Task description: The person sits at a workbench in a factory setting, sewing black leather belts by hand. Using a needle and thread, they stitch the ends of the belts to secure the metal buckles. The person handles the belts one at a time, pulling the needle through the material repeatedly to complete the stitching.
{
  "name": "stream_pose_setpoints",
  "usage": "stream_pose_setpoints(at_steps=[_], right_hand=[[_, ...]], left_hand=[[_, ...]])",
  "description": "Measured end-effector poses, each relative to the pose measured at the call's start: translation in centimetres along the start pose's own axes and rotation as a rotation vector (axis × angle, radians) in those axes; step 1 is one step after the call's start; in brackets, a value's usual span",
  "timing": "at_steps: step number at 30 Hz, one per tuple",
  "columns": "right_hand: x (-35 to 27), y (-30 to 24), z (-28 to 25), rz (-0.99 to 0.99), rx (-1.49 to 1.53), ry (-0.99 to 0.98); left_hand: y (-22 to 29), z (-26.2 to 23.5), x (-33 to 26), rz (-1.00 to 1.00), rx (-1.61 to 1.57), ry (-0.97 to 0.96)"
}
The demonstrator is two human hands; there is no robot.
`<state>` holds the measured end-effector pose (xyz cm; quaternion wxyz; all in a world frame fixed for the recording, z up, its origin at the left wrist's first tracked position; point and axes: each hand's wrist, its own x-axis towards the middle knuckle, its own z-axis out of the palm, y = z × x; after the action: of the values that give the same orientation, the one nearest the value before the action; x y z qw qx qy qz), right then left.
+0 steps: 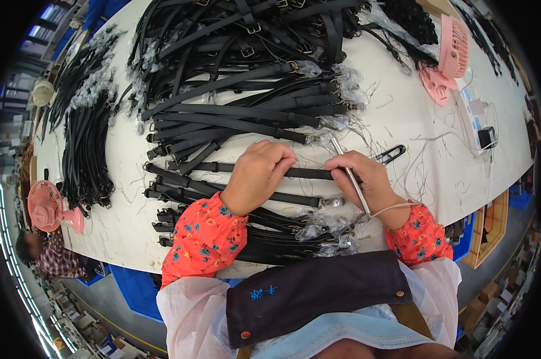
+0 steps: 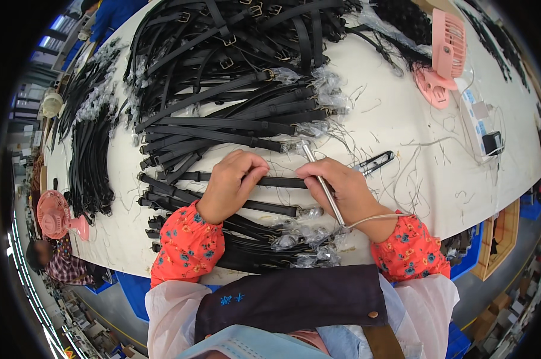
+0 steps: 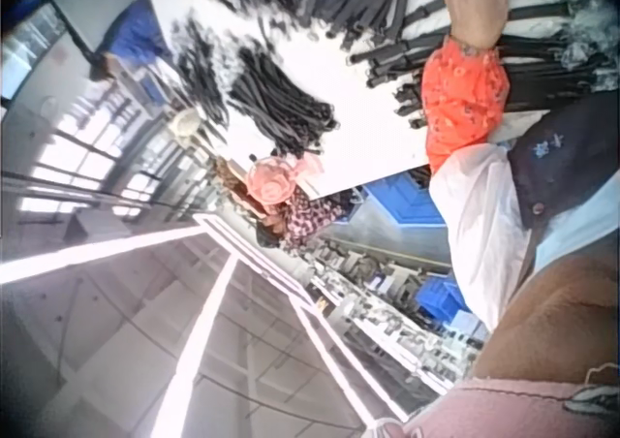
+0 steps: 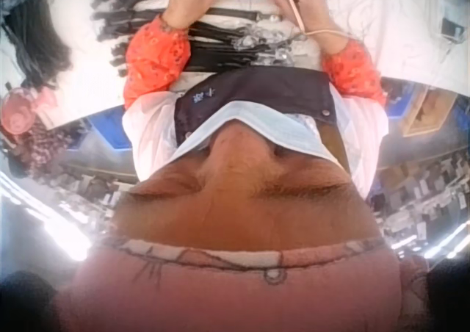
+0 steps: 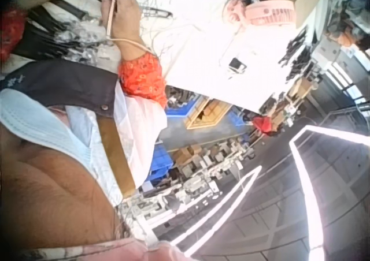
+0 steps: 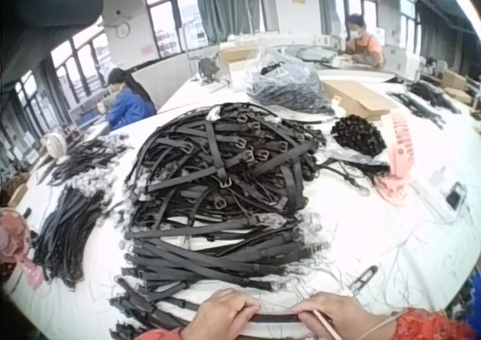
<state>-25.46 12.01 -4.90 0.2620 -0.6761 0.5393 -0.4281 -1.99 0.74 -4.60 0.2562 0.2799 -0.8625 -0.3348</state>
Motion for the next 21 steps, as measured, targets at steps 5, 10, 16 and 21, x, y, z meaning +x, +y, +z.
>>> stream_pose_setpoints(at_steps=[5,10,16,21], right_hand=[[0.1,0.3,-0.5,-0.005,0.003,0.052],[0.1,0.3,-0.6,0.007,-0.017,0.053],[0.3,0.4,-1.1,-0.098,-0.167,0.034],[1.1,0.2,-1.0,-0.279,-0.242,0.093]], left_hand=[[-0.5,-0.8,0.1,-0.277,-0.175,0.298],[-1.7,-2.1,0.2,-0.288,-0.406,0.432],[-1.2,-1.7,0.3,-0.436,-0.791,0.249],[-1.3,-1.1,0.2,-0.515,-0.855,0.165]])
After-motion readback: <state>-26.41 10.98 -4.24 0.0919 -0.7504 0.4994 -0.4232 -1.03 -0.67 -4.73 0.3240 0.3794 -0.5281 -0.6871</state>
